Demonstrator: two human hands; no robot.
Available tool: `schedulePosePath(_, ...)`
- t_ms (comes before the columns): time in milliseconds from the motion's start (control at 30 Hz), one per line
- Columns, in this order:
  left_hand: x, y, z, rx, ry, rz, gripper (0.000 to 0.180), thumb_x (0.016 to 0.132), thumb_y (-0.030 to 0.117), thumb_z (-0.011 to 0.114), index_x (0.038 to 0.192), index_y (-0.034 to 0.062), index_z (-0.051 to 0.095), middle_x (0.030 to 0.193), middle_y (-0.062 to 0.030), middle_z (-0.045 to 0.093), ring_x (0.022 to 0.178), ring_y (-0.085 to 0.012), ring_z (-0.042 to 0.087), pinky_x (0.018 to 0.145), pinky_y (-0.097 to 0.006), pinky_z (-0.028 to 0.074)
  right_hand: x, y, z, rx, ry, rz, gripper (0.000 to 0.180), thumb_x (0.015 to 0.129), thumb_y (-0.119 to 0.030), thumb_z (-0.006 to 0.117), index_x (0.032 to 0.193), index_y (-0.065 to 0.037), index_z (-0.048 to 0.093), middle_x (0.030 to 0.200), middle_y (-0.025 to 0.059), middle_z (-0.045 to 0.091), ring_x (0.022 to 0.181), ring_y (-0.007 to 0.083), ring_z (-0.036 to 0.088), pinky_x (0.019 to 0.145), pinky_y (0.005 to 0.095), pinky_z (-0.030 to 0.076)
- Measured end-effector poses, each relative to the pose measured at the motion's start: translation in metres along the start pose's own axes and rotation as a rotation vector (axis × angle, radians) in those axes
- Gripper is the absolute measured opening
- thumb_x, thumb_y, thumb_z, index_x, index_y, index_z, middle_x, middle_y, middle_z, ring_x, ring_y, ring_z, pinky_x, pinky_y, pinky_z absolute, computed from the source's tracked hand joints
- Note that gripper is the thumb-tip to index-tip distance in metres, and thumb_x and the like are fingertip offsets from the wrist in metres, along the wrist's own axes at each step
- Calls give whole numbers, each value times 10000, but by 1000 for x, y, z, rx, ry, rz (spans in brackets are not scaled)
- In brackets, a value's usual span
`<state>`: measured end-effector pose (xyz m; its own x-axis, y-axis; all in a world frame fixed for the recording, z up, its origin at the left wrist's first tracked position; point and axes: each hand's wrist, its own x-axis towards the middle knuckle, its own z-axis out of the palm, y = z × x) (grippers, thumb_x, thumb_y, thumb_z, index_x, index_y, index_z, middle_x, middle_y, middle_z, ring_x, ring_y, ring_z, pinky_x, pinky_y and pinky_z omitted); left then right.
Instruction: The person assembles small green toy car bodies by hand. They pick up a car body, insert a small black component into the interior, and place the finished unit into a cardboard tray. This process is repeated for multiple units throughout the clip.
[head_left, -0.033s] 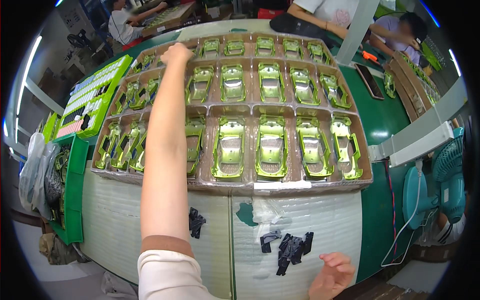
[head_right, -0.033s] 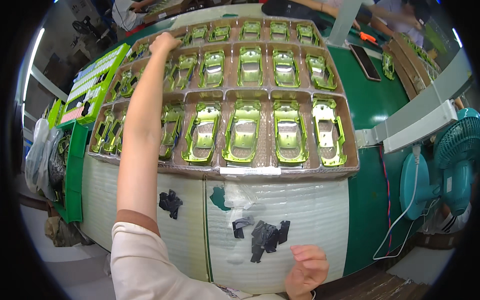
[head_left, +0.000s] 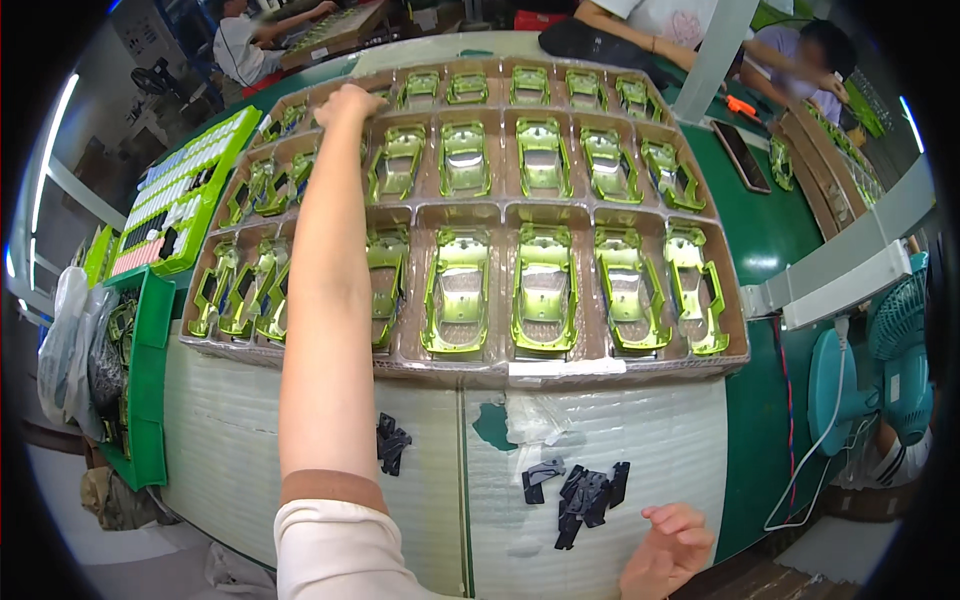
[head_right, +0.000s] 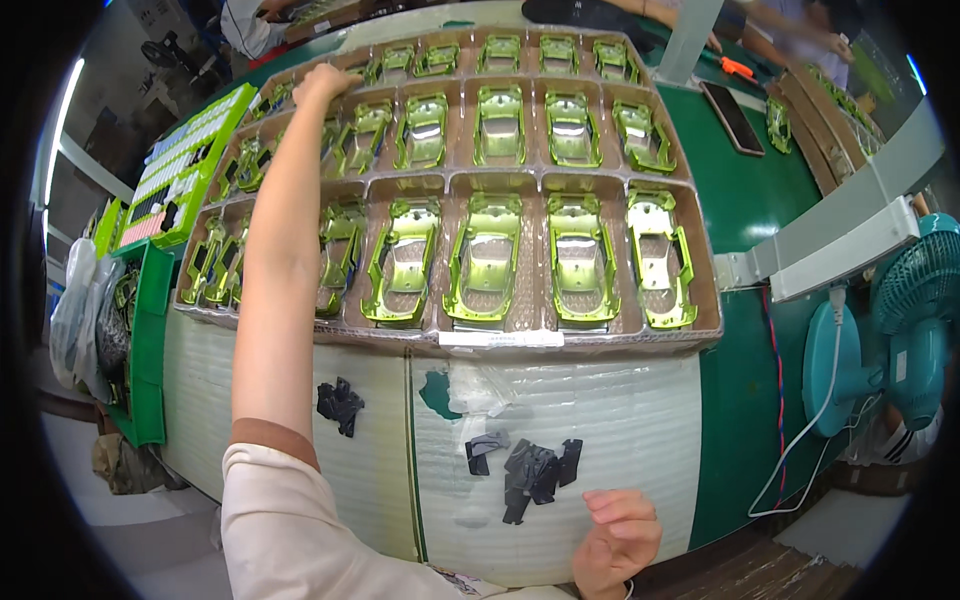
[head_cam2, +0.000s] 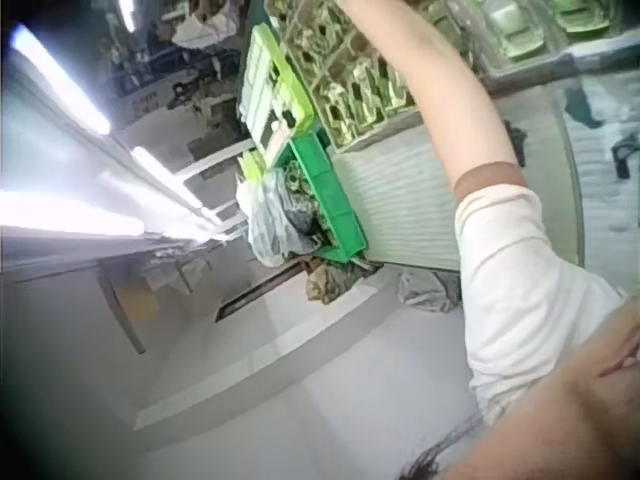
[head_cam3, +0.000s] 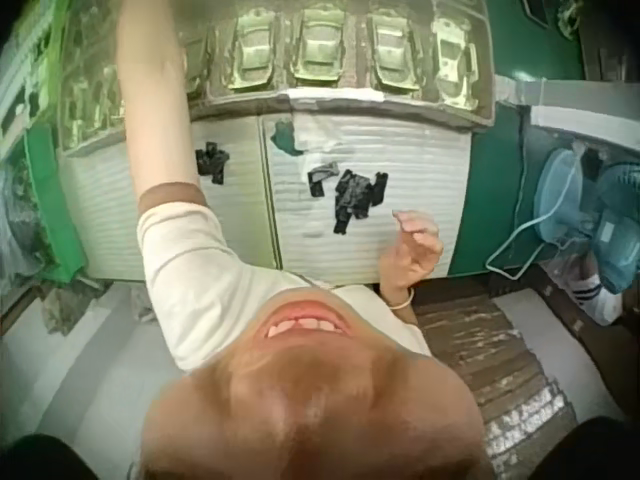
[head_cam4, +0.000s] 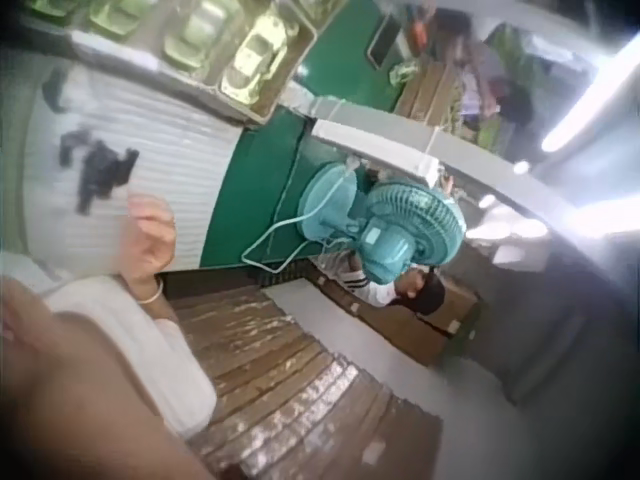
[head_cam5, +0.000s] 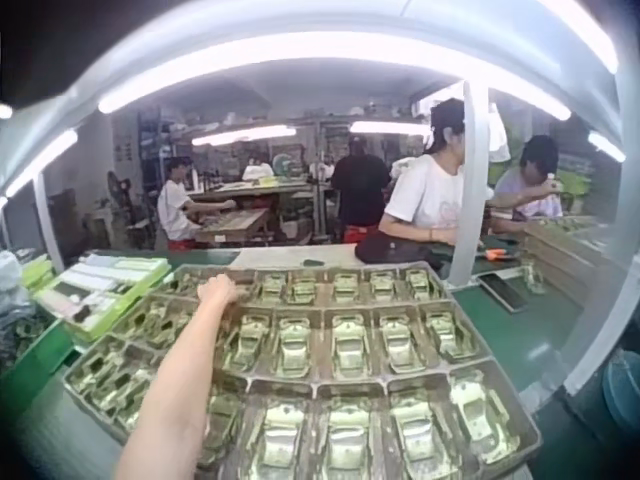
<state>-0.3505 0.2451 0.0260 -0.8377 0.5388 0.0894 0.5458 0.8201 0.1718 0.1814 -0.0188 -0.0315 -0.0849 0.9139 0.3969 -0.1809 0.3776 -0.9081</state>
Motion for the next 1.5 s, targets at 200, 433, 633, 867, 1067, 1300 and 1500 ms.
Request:
schedulePosePath(200, -5, 8, -5, 0, 146, 41, 551, 710, 484, 638, 1100, 100, 583, 1161, -112, 561, 1040, -271, 554, 884, -412, 404, 5, -5, 9, 60, 119, 18, 326, 791, -275, 634, 975, -78, 451, 854, 97, 498, 772, 230, 514, 690, 375, 497)
schedulePosePath(433, -150, 7, -84, -314, 760, 853, 294, 691, 96, 667, 954, 26, 555, 915, -135, 514, 815, -303, 560, 669, -388, 460, 21, -18, 11, 414, -68, 407, 713, 770, -371, 655, 1275, 0, 315, 1227, 237, 426, 1126, 368, 459, 874, 433, 455)
schedulePosePath(633, -374, -33, -64, -699, 607, 1574, 345, 645, 55, 668, 985, 38, 612, 894, -89, 597, 637, -158, 542, 574, -287, 457, 27, -32, 40, 657, -263, 539, 875, 732, -443, 676, 1340, 0, 230, 1324, 191, 338, 1203, 312, 390, 992, 424, 348)
schedulePosePath(867, -425, -63, -42, -927, 180, 1506, 290, 683, 110, 680, 945, 54, 567, 951, -83, 570, 785, -204, 550, 680, -323, 448, -4, -11, 26, 572, 11, 496, 618, 815, -212, 614, 1315, -78, 277, 1277, 99, 395, 1177, 221, 413, 985, 386, 352)
schedulePosePath(1067, -402, -62, -13, -722, -89, 1300, 162, 686, 90, 692, 807, 27, 607, 827, -89, 601, 770, -250, 565, 691, -326, 462, 6, -21, 29, 608, 97, 294, 575, 790, -51, 593, 1275, -92, 286, 1254, 101, 406, 1188, 231, 395, 993, 383, 339)
schedulePosePath(1300, -397, -65, -39, -938, 36, 1154, 110, 689, -48, 646, 774, 20, 629, 797, -81, 640, 681, -206, 615, 604, -253, 490, 7, -14, 30, 396, -203, -117, 786, 604, -80, 791, 1235, -101, 323, 1238, 136, 430, 1191, 285, 409, 1001, 428, 362)
schedulePosePath(1500, -438, -79, -84, -911, 108, 1873, 185, 626, 2, 689, 803, -3, 638, 814, -103, 648, 703, -219, 631, 575, -292, 508, 4, -12, 39, 383, -436, -327, 634, 640, -60, 758, 1169, -75, 410, 1162, 193, 498, 1128, 320, 476, 957, 461, 402)
